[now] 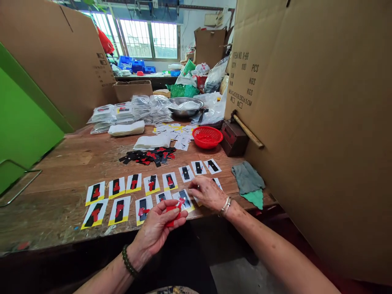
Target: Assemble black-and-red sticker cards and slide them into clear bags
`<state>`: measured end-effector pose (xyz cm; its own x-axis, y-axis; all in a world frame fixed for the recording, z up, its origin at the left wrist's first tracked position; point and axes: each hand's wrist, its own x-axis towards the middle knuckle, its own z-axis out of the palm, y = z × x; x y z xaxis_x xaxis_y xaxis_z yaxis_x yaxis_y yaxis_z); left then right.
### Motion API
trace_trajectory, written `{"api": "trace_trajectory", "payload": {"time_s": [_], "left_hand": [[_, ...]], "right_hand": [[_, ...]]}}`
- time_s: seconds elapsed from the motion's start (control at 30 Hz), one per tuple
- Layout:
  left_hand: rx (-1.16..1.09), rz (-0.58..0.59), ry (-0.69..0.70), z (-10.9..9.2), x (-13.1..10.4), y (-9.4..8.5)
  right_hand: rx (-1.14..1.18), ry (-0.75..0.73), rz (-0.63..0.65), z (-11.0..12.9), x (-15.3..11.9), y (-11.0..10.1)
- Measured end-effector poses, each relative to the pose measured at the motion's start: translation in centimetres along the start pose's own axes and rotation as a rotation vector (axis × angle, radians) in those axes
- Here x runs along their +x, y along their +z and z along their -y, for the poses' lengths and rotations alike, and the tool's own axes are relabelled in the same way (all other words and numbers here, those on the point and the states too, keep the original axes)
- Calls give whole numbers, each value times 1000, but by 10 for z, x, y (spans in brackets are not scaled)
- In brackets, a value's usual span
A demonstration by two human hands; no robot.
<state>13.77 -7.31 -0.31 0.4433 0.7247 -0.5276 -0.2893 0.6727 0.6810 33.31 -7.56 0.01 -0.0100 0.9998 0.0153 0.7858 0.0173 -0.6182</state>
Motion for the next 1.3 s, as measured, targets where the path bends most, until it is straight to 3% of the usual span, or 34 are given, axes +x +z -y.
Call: {"api": "trace_trajectory", "payload": {"time_s": [0.13, 0.3, 0.57, 0.77, 0.9, 1.0, 1.1, 1.2, 1.3], "left_hand": [[-3, 41, 47, 3, -1, 1], [-34, 68, 94, 2, 6, 2], [-76, 47, 106, -12, 23, 3], [-97, 28, 157, -15, 29, 4], [-111, 47, 175, -14, 32, 3], [-97, 27, 159, -14, 35, 1], [-56, 4, 116, -16, 36, 0], [-44, -5, 75, -19, 35, 2], [-42, -31, 28, -21, 32, 6]], "right_hand": [[384, 59, 167, 23, -14, 7], [520, 112, 230, 28, -9, 12], [331, 24, 92, 27, 16, 1], [431, 60, 200, 28, 26, 4], [352, 41, 161, 29, 26, 9], [309, 28, 107, 22, 30, 2], [292, 71, 143, 8, 46, -10], [36, 72, 155, -9, 71, -16], [-220, 48, 147, -23, 96, -8]]}}
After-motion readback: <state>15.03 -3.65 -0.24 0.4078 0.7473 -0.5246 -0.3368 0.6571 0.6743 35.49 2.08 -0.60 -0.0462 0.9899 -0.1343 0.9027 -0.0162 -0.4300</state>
